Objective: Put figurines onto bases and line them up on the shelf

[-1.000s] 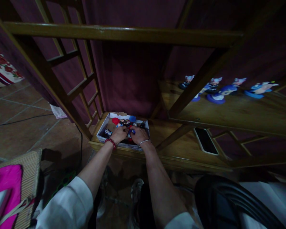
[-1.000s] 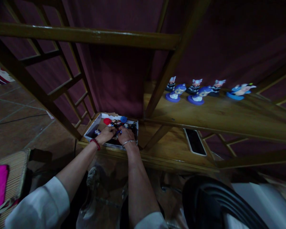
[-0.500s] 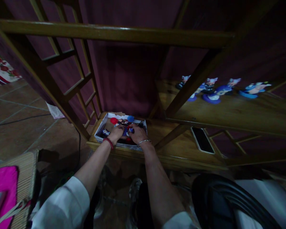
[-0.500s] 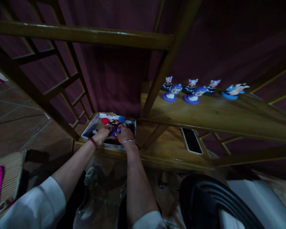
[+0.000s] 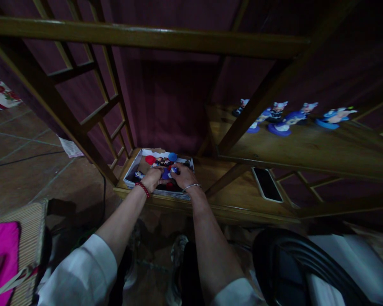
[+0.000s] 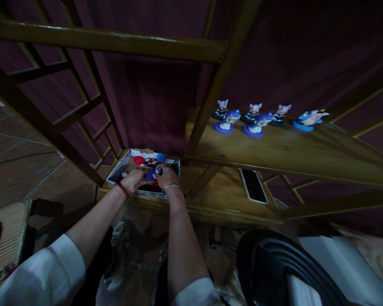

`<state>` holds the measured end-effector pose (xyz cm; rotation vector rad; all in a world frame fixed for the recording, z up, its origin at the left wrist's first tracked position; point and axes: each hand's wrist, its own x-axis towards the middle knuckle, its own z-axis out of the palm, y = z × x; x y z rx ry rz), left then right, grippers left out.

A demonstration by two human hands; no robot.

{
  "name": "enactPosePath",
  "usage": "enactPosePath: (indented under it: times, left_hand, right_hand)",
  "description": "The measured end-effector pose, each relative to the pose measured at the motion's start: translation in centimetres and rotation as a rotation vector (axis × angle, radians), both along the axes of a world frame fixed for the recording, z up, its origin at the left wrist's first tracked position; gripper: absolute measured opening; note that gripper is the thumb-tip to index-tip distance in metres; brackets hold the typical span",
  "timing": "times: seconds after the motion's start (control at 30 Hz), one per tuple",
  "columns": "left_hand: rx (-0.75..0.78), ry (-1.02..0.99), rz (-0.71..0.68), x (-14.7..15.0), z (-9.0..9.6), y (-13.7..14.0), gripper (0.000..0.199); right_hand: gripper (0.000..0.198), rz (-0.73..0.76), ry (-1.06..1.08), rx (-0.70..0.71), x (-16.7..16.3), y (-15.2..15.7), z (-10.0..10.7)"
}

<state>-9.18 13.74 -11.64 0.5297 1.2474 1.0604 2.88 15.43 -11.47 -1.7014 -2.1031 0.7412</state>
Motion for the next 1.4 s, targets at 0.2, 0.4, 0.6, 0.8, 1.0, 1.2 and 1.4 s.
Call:
enactPosePath:
  times: [0.2, 0.4, 0.6, 0.8, 1.0, 1.2, 1.4]
  left_hand:
    - [-0.018, 0.01, 0.003, -0.1, -0.3, 0.2, 0.017]
    - [-0.002, -0.011, -0.003, -0.1, -0.7, 0.2, 0.017]
    - [-0.012, -0.078, 0.023, -0.1, -0.5, 0.2, 0.016]
    - [0.003, -0.103, 0.004, -0.1, -0.2, 0.1, 0.016]
    - [-0.013, -0.101, 0.01, -0.1, 0.6, -0.3, 0.021]
    - [-0.001, -0.166, 0.022, -0.6, 0.5, -0.3, 0.022]
    - [-0.005, -0.143, 0.036, -0.9, 0.8, -0.4, 0.017]
  right_hand:
    - [0.029, -0.033, 0.017, 0.005, 0.0, 0.1, -0.1]
    - [0.028, -0.053, 0.035, 0.005, 0.1, 0.3, -0.2]
    - [0.028, -0.089, 0.075, 0.011, 0.3, 0.5, -0.5]
    - [0.025, -0.13, 0.176, -0.019, 0.5, 0.9, -1.4]
    - [0.02, -0.189, 0.429, -0.128, 0.3, 1.7, -3.1]
    - [0.023, -0.22, 0.612, -0.245, -0.1, 1.6, -2.8]
    - [0.026, -0.185, 0.627, -0.244, -0.4, 1.2, -2.3]
